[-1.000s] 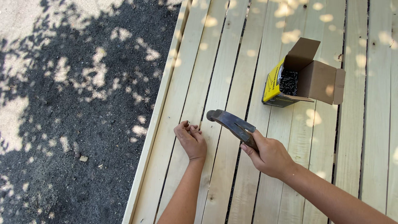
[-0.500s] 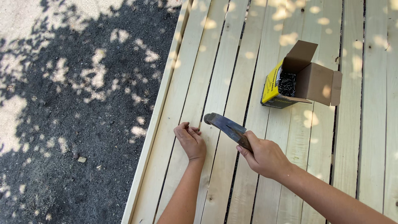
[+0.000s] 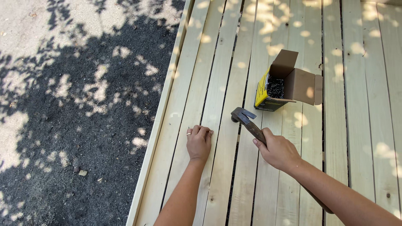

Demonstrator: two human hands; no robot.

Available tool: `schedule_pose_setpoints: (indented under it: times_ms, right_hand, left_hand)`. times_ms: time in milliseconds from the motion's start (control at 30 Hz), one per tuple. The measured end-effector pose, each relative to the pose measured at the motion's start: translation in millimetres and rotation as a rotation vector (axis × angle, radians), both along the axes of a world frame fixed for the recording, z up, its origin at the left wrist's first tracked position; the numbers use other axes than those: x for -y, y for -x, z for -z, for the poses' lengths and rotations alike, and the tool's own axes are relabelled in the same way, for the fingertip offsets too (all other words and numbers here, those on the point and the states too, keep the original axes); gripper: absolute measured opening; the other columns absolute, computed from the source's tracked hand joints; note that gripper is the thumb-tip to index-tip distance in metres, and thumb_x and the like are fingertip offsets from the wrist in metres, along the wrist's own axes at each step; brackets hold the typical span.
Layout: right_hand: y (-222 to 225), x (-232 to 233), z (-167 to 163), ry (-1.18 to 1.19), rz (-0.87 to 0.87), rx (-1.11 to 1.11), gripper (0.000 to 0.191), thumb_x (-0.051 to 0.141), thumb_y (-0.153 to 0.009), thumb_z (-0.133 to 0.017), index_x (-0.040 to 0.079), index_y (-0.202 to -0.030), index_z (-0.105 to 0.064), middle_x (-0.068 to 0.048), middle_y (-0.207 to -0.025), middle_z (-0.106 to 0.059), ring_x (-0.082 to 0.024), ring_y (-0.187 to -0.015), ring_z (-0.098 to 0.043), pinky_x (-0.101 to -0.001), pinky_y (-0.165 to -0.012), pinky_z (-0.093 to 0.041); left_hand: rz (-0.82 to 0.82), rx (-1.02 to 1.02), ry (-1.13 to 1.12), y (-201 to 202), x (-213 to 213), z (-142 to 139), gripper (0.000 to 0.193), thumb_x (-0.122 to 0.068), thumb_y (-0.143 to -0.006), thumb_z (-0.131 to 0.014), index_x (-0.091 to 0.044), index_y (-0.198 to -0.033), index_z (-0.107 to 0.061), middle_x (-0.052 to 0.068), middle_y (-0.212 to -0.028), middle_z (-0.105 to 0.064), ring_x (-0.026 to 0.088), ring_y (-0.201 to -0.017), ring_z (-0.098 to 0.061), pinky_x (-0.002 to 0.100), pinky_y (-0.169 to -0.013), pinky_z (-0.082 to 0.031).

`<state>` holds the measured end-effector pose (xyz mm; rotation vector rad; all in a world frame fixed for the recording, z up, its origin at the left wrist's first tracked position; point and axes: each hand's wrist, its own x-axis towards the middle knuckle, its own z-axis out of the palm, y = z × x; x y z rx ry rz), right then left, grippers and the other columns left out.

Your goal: The person takes nails from a cardboard box and hammers them into a slatted wooden frame outdoors, working across the planks one nail at a time while holding the hammer in one hand and positioning nails with the other.

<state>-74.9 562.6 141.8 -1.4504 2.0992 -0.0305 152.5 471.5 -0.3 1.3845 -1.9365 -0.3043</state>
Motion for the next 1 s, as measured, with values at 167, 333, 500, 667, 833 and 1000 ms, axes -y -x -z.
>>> schedule_pose_setpoints:
  times_ms: [167, 333, 500, 667, 833, 1000]
  right_hand:
    - [17, -20, 3, -0.126, 0.04, -0.035, 0.038, 0.045, -0.102, -0.048, 0.008, -0.107, -0.053, -0.014, -0.073, -0.072, -0.032, -0.068, -0.073, -0.0479, -0.067, -0.056]
    - [25, -29, 14, -0.087, 0.043, 0.008, 0.037, 0.042, -0.101, -0.05, 0.006, -0.107, -0.053, -0.017, -0.074, -0.072, -0.035, -0.069, -0.073, -0.0485, -0.068, -0.056]
    - [29, -33, 23, -0.022, 0.014, 0.006, 0.038, 0.042, -0.099, -0.053, 0.004, -0.107, -0.051, -0.02, -0.077, -0.071, -0.038, -0.073, -0.072, -0.0509, -0.07, -0.055]
    - [26, -33, 24, -0.029, 0.048, 0.034, 0.039, 0.042, -0.1, -0.053, 0.003, -0.107, -0.051, -0.021, -0.081, -0.072, -0.04, -0.076, -0.071, -0.0517, -0.071, -0.055]
    - [15, -31, 11, -0.091, 0.11, 0.053, 0.039, 0.042, -0.1, -0.054, 0.004, -0.109, -0.052, -0.02, -0.085, -0.073, -0.037, -0.079, -0.074, -0.0505, -0.073, -0.056]
    - [14, -26, -3, -0.093, 0.108, 0.063, 0.037, 0.04, -0.1, -0.055, 0.004, -0.111, -0.054, -0.019, -0.089, -0.073, -0.036, -0.083, -0.072, -0.0503, -0.075, -0.056]
  left_hand:
    - [0.101, 0.116, -0.083, -2, 6, 10, 0.009, -0.017, -0.09, -0.071, -0.012, -0.09, -0.063, 0.001, -0.098, -0.06, 0.025, -0.093, -0.063, 0.039, -0.067, -0.054]
    - [0.14, 0.15, -0.057, -3, 5, 13, 0.009, -0.017, -0.091, -0.07, -0.012, -0.091, -0.063, 0.001, -0.099, -0.059, 0.025, -0.094, -0.063, 0.038, -0.068, -0.055]
    - [0.259, 0.398, -0.014, -14, 17, 6, 0.013, -0.026, -0.094, -0.068, -0.013, -0.091, -0.065, 0.002, -0.099, -0.06, 0.025, -0.1, -0.065, 0.038, -0.063, -0.055]
    - [0.496, 0.41, -0.044, -32, 27, -4, 0.017, -0.024, -0.092, -0.066, -0.009, -0.099, -0.062, 0.008, -0.103, -0.059, 0.028, -0.099, -0.065, 0.041, -0.07, -0.056]
    - [0.301, 0.202, -0.182, -21, 16, -14, 0.015, -0.026, -0.095, -0.064, -0.011, -0.097, -0.062, 0.006, -0.104, -0.061, 0.03, -0.093, -0.066, 0.043, -0.072, -0.055]
    - [0.174, -0.089, -0.254, 6, 21, -43, 0.016, -0.02, -0.098, -0.062, -0.007, -0.107, -0.061, 0.007, -0.103, -0.061, 0.023, -0.078, -0.065, 0.038, -0.066, -0.054]
